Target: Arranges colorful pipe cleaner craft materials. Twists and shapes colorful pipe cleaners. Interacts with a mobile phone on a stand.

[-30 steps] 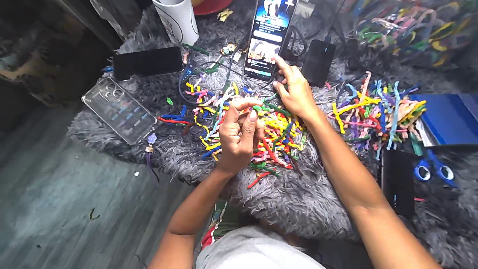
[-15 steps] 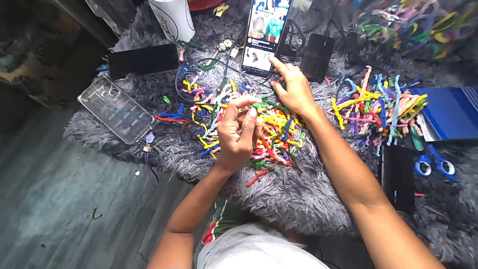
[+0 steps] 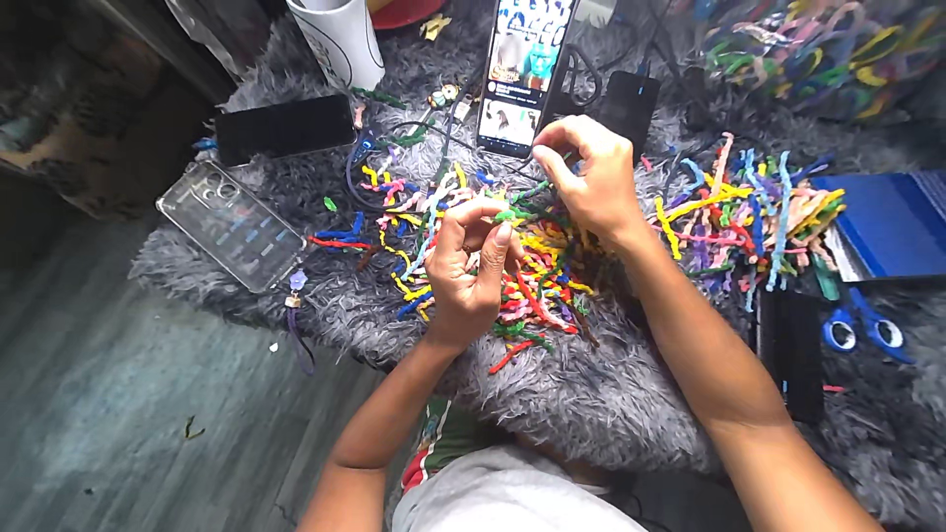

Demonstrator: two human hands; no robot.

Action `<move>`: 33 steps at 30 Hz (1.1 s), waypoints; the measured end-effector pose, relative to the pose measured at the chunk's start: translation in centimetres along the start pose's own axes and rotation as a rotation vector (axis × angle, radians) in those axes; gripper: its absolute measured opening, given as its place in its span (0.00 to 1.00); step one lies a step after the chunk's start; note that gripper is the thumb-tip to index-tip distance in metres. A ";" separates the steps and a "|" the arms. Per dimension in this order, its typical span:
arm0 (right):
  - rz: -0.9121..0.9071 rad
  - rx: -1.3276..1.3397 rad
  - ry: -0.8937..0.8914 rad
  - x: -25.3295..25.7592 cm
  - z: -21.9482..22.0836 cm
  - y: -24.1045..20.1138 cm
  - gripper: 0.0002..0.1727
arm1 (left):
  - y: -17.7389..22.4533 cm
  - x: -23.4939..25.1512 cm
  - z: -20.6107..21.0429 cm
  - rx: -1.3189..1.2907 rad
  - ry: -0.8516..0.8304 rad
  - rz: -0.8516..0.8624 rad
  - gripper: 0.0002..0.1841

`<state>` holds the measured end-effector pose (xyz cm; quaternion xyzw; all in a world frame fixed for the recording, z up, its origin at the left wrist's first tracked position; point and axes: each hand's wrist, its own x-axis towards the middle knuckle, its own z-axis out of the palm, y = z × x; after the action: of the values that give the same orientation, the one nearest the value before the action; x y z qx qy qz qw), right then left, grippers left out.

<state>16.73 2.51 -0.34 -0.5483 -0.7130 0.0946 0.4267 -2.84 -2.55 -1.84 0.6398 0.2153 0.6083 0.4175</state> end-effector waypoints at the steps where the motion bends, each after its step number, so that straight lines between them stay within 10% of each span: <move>1: -0.026 0.121 -0.051 0.0 -0.7 -1.7 0.13 | 0.0 0.0 0.0 0.007 0.005 0.000 0.09; 20: -0.356 0.184 -0.232 -2.2 -5.1 -9.7 0.08 | 0.5 -0.1 -0.2 -0.150 -0.090 -0.034 0.04; 33: -0.328 0.550 -0.497 -1.1 -5.1 -7.3 0.05 | -0.6 1.1 -2.3 -1.023 -0.573 -0.433 0.10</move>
<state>15.26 -2.90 6.70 -0.2528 -0.8206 0.3422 0.3816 -4.75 -0.69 -1.88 0.4384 -0.0987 0.3402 0.8260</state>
